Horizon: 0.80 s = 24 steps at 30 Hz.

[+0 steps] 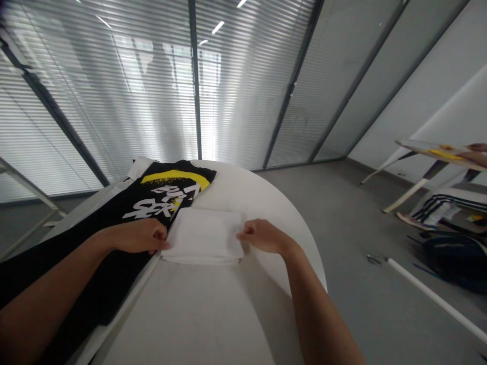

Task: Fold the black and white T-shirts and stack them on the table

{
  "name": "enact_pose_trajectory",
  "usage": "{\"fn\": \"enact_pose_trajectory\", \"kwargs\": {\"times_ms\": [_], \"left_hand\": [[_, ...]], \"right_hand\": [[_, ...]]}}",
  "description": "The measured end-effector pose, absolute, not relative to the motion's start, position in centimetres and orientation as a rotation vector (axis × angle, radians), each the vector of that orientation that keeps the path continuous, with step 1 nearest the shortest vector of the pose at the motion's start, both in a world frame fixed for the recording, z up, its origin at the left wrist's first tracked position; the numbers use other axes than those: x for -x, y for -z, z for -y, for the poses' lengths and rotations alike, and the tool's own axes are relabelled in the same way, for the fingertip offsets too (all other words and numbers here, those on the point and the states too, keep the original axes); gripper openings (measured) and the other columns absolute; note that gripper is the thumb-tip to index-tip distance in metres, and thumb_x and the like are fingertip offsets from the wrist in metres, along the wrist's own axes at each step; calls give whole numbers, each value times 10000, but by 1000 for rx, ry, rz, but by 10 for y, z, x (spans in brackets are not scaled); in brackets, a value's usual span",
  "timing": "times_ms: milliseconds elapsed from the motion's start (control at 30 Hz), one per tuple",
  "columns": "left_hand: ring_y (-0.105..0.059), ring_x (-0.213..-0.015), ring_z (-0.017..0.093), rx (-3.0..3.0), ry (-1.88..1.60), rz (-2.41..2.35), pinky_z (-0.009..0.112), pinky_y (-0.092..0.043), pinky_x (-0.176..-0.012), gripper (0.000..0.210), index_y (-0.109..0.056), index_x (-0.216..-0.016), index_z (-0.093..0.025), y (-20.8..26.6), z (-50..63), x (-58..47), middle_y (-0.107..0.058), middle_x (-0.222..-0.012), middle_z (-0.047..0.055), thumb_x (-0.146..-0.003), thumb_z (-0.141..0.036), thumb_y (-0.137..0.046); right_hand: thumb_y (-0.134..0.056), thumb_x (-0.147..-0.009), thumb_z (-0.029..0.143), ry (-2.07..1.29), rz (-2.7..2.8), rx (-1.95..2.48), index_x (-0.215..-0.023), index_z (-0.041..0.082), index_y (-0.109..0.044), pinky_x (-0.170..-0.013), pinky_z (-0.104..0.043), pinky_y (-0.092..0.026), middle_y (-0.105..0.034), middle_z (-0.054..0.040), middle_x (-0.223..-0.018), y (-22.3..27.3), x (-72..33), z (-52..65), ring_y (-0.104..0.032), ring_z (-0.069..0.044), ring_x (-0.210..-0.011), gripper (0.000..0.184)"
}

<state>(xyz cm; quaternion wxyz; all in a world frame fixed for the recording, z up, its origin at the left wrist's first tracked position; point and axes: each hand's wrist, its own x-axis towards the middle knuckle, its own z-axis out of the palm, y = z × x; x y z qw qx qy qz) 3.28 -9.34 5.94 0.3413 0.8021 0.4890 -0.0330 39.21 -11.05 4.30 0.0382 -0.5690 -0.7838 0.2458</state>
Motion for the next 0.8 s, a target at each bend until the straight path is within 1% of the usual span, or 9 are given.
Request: {"fn": "enact_pose_trajectory", "kwargs": {"times_ms": [67,133,200,267,333,533,600,700,800], "left_hand": [[-619,-701,201,-2222,-239,-1451,299,-439,-642,384,-687,-817,-202,-55,89,-40,-694,-778,41,-847,-532,-494],[-626,-938,243,-2382,-581,-1599,359,-461,-832,426,-660,-1024,-183,-45,85,-51,-690,-995,88,-921,-497,-390],[-508,-1216,269,-2555,-753,-1557,420,-381,-1020,477,-563,-1250,-156,-30,83,-62,-592,-1278,138,-951,-464,-354],[-353,-1371,264,-2679,-682,-1408,437,-282,-1117,554,-436,-1399,-149,-15,82,-68,-434,-1469,146,-961,-475,-347],[-304,-1409,257,-2705,-483,-1316,436,-237,-1146,607,-372,-1455,-148,-3,81,-68,-366,-1524,139,-970,-507,-304],[-312,-1411,286,-2664,-257,-1488,484,-153,-1163,711,-338,-1484,-159,8,81,-56,-405,-1507,120,-945,-614,-251],[-316,-1406,296,-2674,-247,-1531,500,-156,-1158,715,-375,-1464,-161,6,82,-55,-425,-1494,119,-937,-630,-258],[-378,-1359,303,-2708,-343,-1589,495,-221,-1134,675,-427,-1430,-157,1,84,-55,-475,-1448,134,-939,-602,-295],[-396,-1337,287,-2770,-511,-1542,473,-261,-1125,620,-408,-1441,-169,-4,88,-55,-476,-1433,135,-941,-532,-358]], "right_hand": [[-405,-934,485,-341,2211,1739,-820,182,-621,-700,-295,-419,-658,-55,-811,-38,-386,106,-581,-183,-760,389],[-347,-968,452,-96,2085,1675,-982,170,-623,-856,-346,-429,-669,-99,-974,-28,-374,103,-590,-221,-942,394],[-343,-975,440,-6,2100,1587,-1189,156,-572,-992,-394,-382,-619,-139,-1202,-16,-359,102,-523,-250,-1161,423],[-333,-980,463,15,2219,1532,-1376,163,-453,-1092,-445,-290,-487,-147,-1412,-5,-346,104,-383,-267,-1338,511],[-283,-989,493,-32,2355,1540,-1467,196,-356,-1133,-474,-219,-381,-121,-1509,3,-337,106,-292,-265,-1406,567],[-225,-974,582,-272,2489,1739,-1506,193,-296,-1138,-496,-225,-336,-92,-1543,-1,-346,109,-305,-263,-1408,663],[-260,-970,584,-250,2488,1807,-1489,187,-333,-1131,-551,-207,-353,-108,-1531,-6,-353,110,-334,-289,-1390,657],[-293,-986,520,-62,2411,1922,-1393,186,-479,-1104,-628,-176,-479,-132,-1443,-14,-357,114,-390,-330,-1345,558],[-260,-1009,444,128,2310,1867,-1383,161,-489,-1122,-588,-180,-487,-136,-1435,-20,-347,120,-343,-315,-1379,522]]}}
